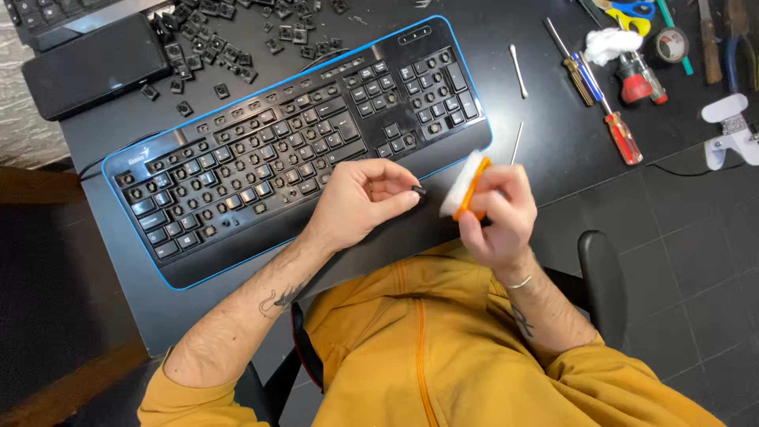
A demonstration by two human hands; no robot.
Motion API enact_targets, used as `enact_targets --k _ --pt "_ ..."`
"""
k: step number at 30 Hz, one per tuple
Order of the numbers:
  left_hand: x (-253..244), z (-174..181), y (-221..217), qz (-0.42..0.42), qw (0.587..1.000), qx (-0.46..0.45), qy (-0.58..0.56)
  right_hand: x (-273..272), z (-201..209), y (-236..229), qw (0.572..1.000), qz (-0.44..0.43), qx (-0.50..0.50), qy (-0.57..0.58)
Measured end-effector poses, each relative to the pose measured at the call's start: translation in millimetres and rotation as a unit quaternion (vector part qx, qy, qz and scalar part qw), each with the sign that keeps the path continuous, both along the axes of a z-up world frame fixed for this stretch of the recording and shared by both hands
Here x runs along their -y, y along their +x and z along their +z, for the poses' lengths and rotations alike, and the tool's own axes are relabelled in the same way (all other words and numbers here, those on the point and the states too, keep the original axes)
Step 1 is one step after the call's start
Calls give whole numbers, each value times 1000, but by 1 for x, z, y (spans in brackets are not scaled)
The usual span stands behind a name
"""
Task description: The person removes individual keycaps from a keyboard, cleans each keycap with a small brush, and uses a thin metal tool to clean the underside. The cleaned keycaps are placed on the desk surface.
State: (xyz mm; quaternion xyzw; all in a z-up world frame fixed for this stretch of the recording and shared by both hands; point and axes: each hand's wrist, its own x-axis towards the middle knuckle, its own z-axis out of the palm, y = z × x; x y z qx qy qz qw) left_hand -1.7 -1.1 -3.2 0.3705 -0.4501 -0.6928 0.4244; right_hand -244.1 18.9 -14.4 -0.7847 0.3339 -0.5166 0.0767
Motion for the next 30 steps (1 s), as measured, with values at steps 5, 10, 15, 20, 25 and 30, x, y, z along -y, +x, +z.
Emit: enact_targets --k 5,10,15,20,25,30 --pt "-1 0 -2 3 1000 -3 -8 -24 -3 22 994 105 35 6" --pt "-8 13 0 -33 999 -8 6 0 -2 17 999 15 -36 6" --pt "-3 8 -1 -5 1000 -19 6 -4 2 -1 999 -18 -13 38" --pt "-7 2 -5 -6 1000 -21 5 -21 -4 21 999 30 -11 9" --pt "-7 -4 -4 -3 998 -53 12 -6 13 21 983 -130 -128 31" --pt "-5 -6 -5 17 994 -103 28 1 11 8 996 -67 -20 49"
